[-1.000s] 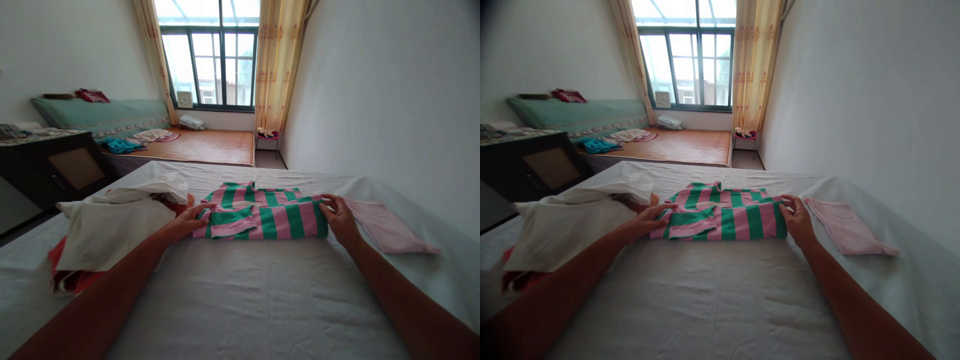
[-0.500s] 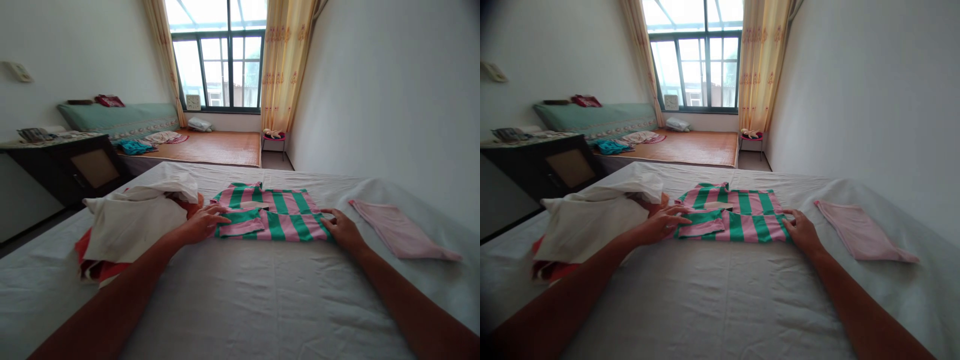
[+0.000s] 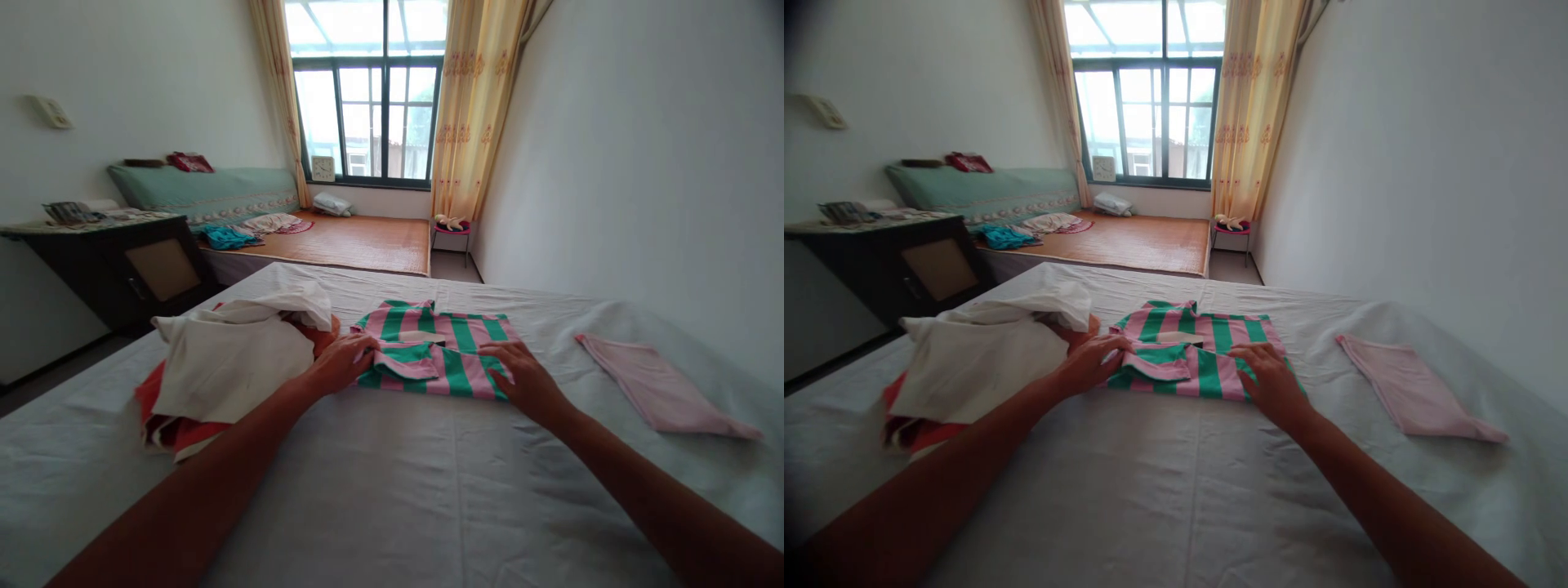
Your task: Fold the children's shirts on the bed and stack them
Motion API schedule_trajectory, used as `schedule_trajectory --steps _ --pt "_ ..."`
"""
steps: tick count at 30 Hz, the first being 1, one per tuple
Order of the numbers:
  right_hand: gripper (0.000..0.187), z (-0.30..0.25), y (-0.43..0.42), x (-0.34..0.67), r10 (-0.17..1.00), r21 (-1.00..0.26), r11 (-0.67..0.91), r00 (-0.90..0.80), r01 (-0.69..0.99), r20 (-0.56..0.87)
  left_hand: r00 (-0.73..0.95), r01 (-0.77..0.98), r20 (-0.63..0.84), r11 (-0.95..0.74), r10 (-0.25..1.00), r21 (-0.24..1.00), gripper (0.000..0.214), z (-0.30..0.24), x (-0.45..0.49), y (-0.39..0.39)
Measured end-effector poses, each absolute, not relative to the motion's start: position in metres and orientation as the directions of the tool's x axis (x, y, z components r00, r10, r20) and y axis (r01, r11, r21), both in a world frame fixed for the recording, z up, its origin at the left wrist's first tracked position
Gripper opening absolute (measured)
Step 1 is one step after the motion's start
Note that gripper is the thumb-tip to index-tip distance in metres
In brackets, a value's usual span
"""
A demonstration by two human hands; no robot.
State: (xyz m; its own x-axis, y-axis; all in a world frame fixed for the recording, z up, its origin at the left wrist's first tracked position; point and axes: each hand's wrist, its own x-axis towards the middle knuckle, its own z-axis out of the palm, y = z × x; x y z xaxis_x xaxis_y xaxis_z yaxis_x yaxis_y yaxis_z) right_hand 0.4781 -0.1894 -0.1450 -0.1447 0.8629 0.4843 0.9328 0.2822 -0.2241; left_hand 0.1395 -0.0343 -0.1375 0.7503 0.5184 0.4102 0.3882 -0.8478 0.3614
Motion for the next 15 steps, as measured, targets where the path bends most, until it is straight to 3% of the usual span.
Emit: schedule_trajectory --steps 3,8,10,15 --pt "0.05 -0.137 -0.172 0.434 0.852 -0.237 0.435 -0.312 0.869 0.42 0.614 0.421 0.433 -0.738 0.66 0.527 0.022 -0.14 0.149 -0.034" --pt "0.084 -0.15 -0.139 0.391 0.88 -0.33 0.419 -0.289 0.846 0.377 0.489 0.433 0.412 -0.624 0.768 0.65 0.017 -0.143 0.159 -0.031" --pt "0.08 -0.156 -0.131 0.383 0.877 -0.344 0.43 -0.297 0.835 0.377 0.465 0.438 0.409 -0.606 0.785 0.665 0.017 -0.145 0.16 -0.029" --pt "0.038 -0.159 -0.115 0.38 0.836 -0.388 0.515 -0.346 0.764 0.427 0.398 0.346 0.404 -0.543 0.823 0.765 0.018 -0.147 0.159 -0.021"
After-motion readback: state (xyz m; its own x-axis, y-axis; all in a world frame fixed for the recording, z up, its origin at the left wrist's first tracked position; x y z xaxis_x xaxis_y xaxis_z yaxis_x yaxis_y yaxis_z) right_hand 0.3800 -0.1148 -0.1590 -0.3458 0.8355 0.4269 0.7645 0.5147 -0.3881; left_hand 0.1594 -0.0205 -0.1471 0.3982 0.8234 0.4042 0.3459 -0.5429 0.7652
